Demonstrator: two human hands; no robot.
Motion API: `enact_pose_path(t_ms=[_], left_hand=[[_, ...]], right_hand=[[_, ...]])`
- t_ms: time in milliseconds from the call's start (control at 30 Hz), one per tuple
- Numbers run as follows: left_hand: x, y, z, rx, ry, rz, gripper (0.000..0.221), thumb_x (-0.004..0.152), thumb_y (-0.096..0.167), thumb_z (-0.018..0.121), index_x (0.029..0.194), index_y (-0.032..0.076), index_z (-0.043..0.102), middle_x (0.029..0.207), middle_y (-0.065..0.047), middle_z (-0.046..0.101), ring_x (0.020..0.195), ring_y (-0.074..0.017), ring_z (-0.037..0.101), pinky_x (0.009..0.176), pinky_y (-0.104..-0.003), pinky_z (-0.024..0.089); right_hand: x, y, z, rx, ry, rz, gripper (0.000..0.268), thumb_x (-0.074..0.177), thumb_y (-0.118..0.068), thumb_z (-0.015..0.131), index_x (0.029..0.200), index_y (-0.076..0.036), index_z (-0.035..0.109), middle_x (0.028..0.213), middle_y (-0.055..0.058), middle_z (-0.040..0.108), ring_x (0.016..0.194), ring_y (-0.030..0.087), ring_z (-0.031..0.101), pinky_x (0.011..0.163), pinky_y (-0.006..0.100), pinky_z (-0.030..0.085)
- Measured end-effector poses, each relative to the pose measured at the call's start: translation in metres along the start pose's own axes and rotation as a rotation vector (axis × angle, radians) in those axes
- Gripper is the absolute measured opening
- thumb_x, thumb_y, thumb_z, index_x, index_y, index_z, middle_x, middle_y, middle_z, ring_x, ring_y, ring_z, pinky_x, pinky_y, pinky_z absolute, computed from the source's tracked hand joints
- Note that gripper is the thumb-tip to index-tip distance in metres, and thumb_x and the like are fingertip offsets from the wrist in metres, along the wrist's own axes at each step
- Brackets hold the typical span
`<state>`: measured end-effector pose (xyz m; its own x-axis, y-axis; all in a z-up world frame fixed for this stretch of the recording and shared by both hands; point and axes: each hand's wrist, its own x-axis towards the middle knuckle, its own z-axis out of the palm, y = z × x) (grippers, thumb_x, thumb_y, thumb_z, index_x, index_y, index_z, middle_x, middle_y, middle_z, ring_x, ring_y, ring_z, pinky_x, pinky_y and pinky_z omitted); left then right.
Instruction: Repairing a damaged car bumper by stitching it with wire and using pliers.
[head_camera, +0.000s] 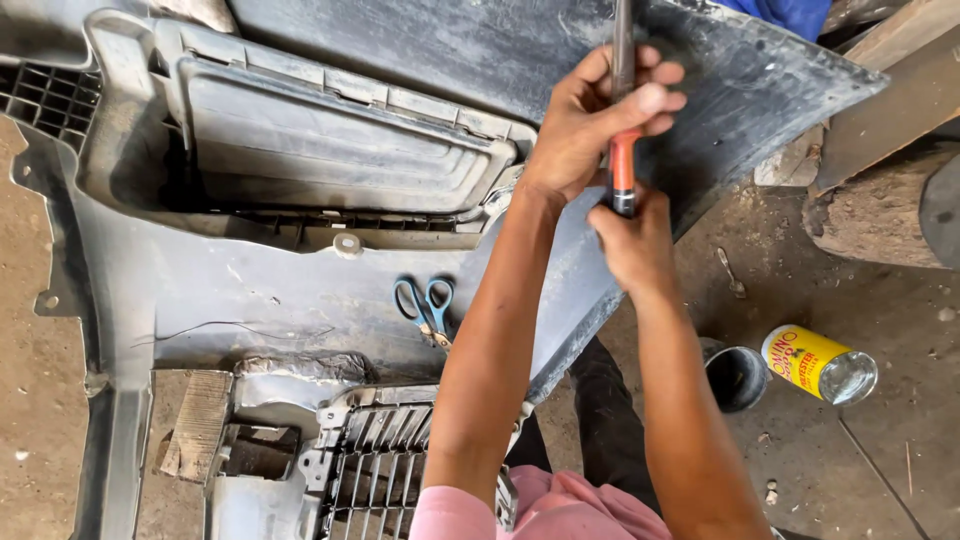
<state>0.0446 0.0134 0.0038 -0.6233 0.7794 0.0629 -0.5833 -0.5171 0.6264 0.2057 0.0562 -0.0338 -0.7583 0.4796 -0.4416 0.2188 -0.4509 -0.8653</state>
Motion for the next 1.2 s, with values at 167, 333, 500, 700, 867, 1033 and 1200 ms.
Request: enact_pose_path(t_ms=[167, 333, 500, 700, 867, 1033, 1200], left_hand=[[-0.008, 0.015, 0.055, 0.648, 0.352, 0.102, 0.062, 0.072, 0.035, 0.092, 0.110, 0.000, 0.060, 0.096, -0.012, 0.072, 0.084, -0.0180, 0.071, 0.078, -0.033, 0.060], [-0.004, 0.018, 0.058, 0.834, 0.604, -0.064, 0.049, 0.077, 0.043, 0.084, 0.086, 0.000, 0.064, 0.072, -0.009, 0.073, 0.057, -0.0153, 0.070, 0.054, -0.032, 0.058], [0.004, 0.008, 0.026, 0.348, 0.380, -0.161, 0.049, 0.079, 0.041, 0.085, 0.084, -0.002, 0.061, 0.071, -0.010, 0.070, 0.049, -0.0151, 0.066, 0.042, -0.032, 0.059], [0.000, 0.023, 0.016, 0.128, 0.219, -0.232, 0.052, 0.078, 0.042, 0.089, 0.093, -0.001, 0.063, 0.076, -0.011, 0.068, 0.059, -0.0176, 0.069, 0.054, -0.033, 0.062], [-0.005, 0.021, 0.017, 0.397, 0.443, 0.068, 0.046, 0.091, 0.041, 0.079, 0.102, -0.003, 0.068, 0.085, -0.007, 0.072, 0.077, -0.0153, 0.069, 0.073, -0.030, 0.058], [-0.006, 0.040, 0.040, 0.732, 0.669, 0.452, 0.033, 0.101, 0.032, 0.071, 0.106, 0.000, 0.064, 0.093, -0.004, 0.072, 0.086, -0.0136, 0.071, 0.082, -0.028, 0.061], [0.009, 0.022, 0.041, 0.971, 0.664, 0.632, 0.020, 0.096, 0.017, 0.073, 0.103, 0.002, 0.061, 0.091, -0.007, 0.064, 0.076, -0.0136, 0.066, 0.071, -0.028, 0.057]], right_hand=[[-0.018, -0.048, 0.055, -1.000, 0.438, -0.565, 0.036, 0.082, -0.014, 0.077, 0.111, -0.001, 0.060, 0.082, 0.020, 0.070, 0.074, 0.041, 0.069, 0.064, 0.049, 0.052], [-0.021, -0.044, 0.056, -1.069, 0.546, -0.477, 0.029, 0.092, -0.017, 0.079, 0.108, -0.003, 0.061, 0.082, 0.018, 0.070, 0.081, 0.044, 0.069, 0.070, 0.052, 0.052], [-0.036, -0.061, 0.056, -0.891, 0.352, -0.405, 0.054, 0.075, -0.022, 0.091, 0.114, -0.003, 0.058, 0.077, 0.014, 0.066, 0.067, 0.028, 0.065, 0.061, 0.042, 0.053], [-0.021, -0.053, 0.037, -0.017, -0.074, -0.042, 0.039, 0.104, -0.011, 0.059, 0.141, -0.008, 0.049, 0.108, 0.009, 0.070, 0.082, 0.025, 0.073, 0.070, 0.039, 0.062], [-0.036, -0.039, 0.019, 0.025, -0.205, -0.055, 0.040, 0.107, -0.011, 0.057, 0.146, -0.003, 0.049, 0.127, 0.011, 0.067, 0.113, 0.025, 0.070, 0.090, 0.041, 0.064], [-0.071, -0.042, 0.015, 0.006, -0.216, -0.063, 0.047, 0.106, -0.009, 0.056, 0.151, -0.004, 0.044, 0.133, 0.017, 0.065, 0.119, 0.028, 0.068, 0.091, 0.043, 0.061], [-0.108, -0.053, 0.002, 0.013, -0.212, -0.078, 0.053, 0.104, -0.008, 0.049, 0.155, 0.001, 0.035, 0.137, 0.025, 0.062, 0.122, 0.035, 0.066, 0.100, 0.047, 0.057]])
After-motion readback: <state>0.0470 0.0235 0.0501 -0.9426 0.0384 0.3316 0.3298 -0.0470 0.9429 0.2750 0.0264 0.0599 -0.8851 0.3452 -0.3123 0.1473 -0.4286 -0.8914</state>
